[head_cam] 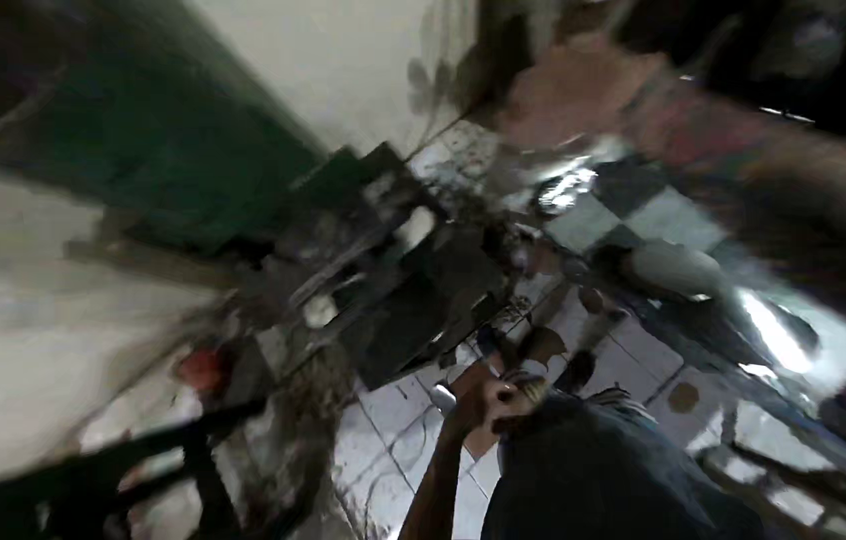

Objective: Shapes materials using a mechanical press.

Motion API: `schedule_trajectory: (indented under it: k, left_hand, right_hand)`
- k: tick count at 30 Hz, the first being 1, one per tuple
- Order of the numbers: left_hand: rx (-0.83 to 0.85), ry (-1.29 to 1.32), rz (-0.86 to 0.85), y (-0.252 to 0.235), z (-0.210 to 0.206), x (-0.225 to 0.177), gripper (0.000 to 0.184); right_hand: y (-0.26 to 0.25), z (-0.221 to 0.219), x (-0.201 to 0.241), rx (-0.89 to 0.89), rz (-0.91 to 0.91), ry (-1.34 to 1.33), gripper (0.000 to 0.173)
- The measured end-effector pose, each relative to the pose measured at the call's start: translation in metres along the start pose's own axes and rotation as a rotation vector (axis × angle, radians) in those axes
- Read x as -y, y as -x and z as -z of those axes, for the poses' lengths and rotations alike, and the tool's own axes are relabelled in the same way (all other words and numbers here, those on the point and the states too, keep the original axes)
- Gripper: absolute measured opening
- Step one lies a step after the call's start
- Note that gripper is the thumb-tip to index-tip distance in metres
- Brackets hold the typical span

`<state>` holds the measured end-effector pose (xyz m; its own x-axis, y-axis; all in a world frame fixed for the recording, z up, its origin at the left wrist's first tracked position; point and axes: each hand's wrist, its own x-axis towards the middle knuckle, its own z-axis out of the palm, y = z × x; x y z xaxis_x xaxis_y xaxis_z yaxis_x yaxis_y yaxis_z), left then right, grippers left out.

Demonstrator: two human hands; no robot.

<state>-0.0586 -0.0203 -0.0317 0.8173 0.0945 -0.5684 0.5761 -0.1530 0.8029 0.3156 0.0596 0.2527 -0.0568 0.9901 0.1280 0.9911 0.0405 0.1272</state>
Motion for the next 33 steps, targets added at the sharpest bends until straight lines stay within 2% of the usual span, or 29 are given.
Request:
schedule_trajectory:
  k: [1,2,3,4,5,6,8,10,11,14,16,19,22,26,29,31,33]
  left_hand:
    - [-0.118,-0.160,0.098,-0.011,0.005,-0.019,0.028]
    - [-0.275,-0.294,0.170,-0.024,0.008,-0.035,0.031]
    - [-0.481,-0.394,0.160,-0.036,0.011,-0.051,0.033]
    - [-0.659,-0.427,0.071,-0.049,0.017,-0.070,0.033]
    - [-0.781,-0.419,-0.055,-0.066,0.022,-0.094,0.030]
    - [-0.817,-0.457,-0.141,-0.084,0.025,-0.125,0.028]
    - [-0.688,-0.576,-0.218,-0.125,0.023,-0.182,0.029]
    - [-0.518,-0.702,-0.233,-0.184,0.015,-0.213,0.033]
    - [-0.457,-0.770,-0.247,-0.215,0.012,-0.218,0.036]
    - [-0.347,-0.906,-0.324,-0.282,0.009,-0.210,0.041]
    - [-0.349,-0.884,-0.403,-0.299,0.010,-0.199,0.039]
    - [-0.357,-0.824,-0.415,-0.303,0.015,-0.206,0.033]
    - [-0.301,-0.852,-0.343,-0.293,0.019,-0.220,0.029]
    - [-0.336,-0.892,-0.386,-0.292,0.018,-0.223,0.043]
    - [-0.298,-0.898,-0.276,-0.294,0.019,-0.234,0.049]
    - [-0.334,-0.881,-0.234,-0.299,0.027,-0.239,0.054]
    - [-0.324,-0.903,-0.231,-0.298,0.029,-0.248,0.065]
  right_hand:
    - [0.030,0.030,0.026,0.192,-0.223,-0.073,0.040]
    - [0.059,0.037,0.039,0.204,-0.373,-0.126,0.046]
    - [0.096,0.024,0.050,0.095,-0.438,-0.156,0.046]
    - [0.141,0.008,0.063,0.004,-0.476,-0.199,0.044]
    - [0.188,-0.006,0.075,0.005,-0.520,-0.234,0.043]
    - [0.234,-0.016,0.090,0.105,-0.605,-0.298,0.046]
    - [0.306,-0.039,0.119,0.448,-0.880,-0.450,0.063]
    - [0.350,-0.087,0.128,0.733,-1.161,-0.554,0.070]
    - [0.377,-0.127,0.134,0.742,-1.261,-0.587,0.074]
    - [0.465,-0.246,0.170,0.495,-1.370,-0.558,0.077]
    - [0.500,-0.286,0.184,0.444,-1.401,-0.542,0.077]
    - [0.511,-0.308,0.182,0.570,-1.480,-0.591,0.076]
    - [0.507,-0.311,0.189,0.539,-1.507,-0.565,0.076]
    - [0.485,-0.272,0.165,0.578,-1.481,-0.676,0.065]
    - [0.469,-0.249,0.151,0.562,-1.496,-0.874,0.051]
    - [0.453,-0.219,0.130,0.492,-1.438,-1.027,0.038]
    - [0.428,-0.166,0.109,0.274,-1.425,-1.042,0.032]
